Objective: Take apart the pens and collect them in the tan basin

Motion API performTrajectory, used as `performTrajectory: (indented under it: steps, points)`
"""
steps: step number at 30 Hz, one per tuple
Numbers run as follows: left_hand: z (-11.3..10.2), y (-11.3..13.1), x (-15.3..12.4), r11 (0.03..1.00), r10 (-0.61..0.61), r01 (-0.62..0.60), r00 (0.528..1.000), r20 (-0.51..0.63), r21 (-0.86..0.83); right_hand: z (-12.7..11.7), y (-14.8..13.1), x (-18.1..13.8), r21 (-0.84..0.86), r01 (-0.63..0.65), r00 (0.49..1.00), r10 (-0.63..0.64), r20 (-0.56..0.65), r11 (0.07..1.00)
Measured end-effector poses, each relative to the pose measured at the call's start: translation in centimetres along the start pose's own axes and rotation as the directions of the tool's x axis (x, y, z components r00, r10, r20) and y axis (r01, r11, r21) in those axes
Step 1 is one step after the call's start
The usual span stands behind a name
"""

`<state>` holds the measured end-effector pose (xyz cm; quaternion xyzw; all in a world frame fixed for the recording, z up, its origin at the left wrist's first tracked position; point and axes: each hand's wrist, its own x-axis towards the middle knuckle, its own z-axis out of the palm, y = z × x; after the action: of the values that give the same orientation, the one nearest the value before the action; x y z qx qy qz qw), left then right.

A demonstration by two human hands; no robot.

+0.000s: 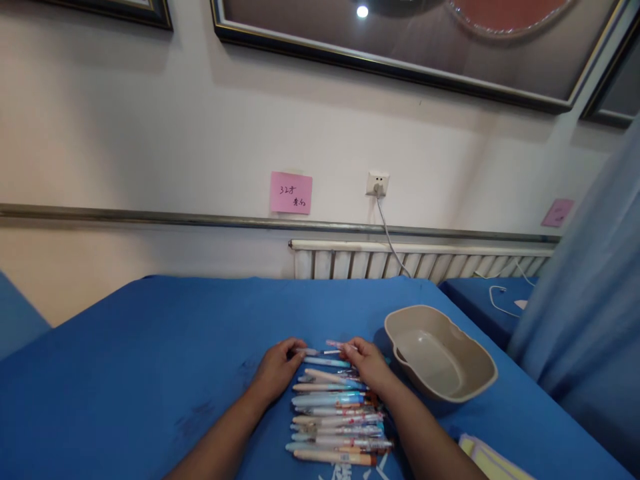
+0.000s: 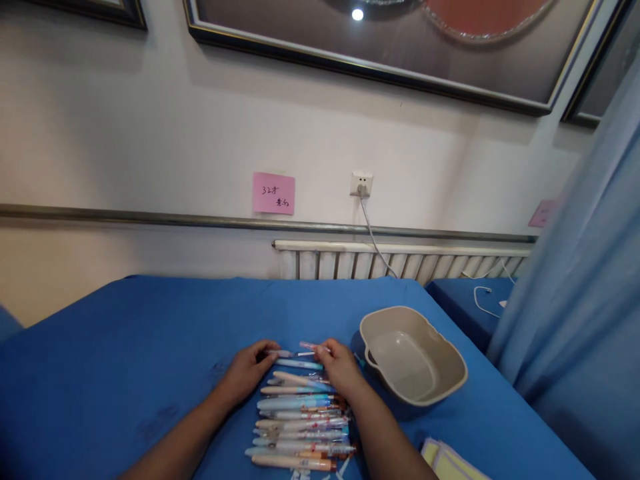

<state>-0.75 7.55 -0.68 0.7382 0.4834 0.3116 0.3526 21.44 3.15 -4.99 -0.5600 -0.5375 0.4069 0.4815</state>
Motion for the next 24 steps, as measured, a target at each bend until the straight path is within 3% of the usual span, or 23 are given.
performTrajectory:
  steps: [7,11,17,21,24]
  points:
    - [-0.9,-0.8,0.8,0.996,-0.084,0.073,0.976,-0.203,-0.060,-0.1,-0.2,0.0,-0.071,0.010,0.999,-0.013,-0.046,0.997]
    - [0.3,-0.5,0.8,0.998,-0.009,-0.001,0.991,-0.135,-0.070,-0.5,-0.6,-0.2,-0.232,0.092,0.992,-0.109,-0.062,0.968]
    - [2.0,0.0,2.1,0.988,0.084,-0.077,0.995,-0.049,0.130,-0.8,-0.8,-0.3,-0.389,0.094,0.984,-0.145,-0.102,0.916]
    - [1.9,0.1,2.4,0.981,0.138,-0.132,0.990,-0.030,0.144,-1.0,-1.3,-0.4,-0.473,0.084,0.973,-0.174,-0.150,0.877]
    - [1.3,0.2,1.8,0.953,0.231,-0.230,0.973,0.015,0.199,-1.1,-1.9,-0.7,-0.520,0.103,0.980,-0.175,-0.091,0.848]
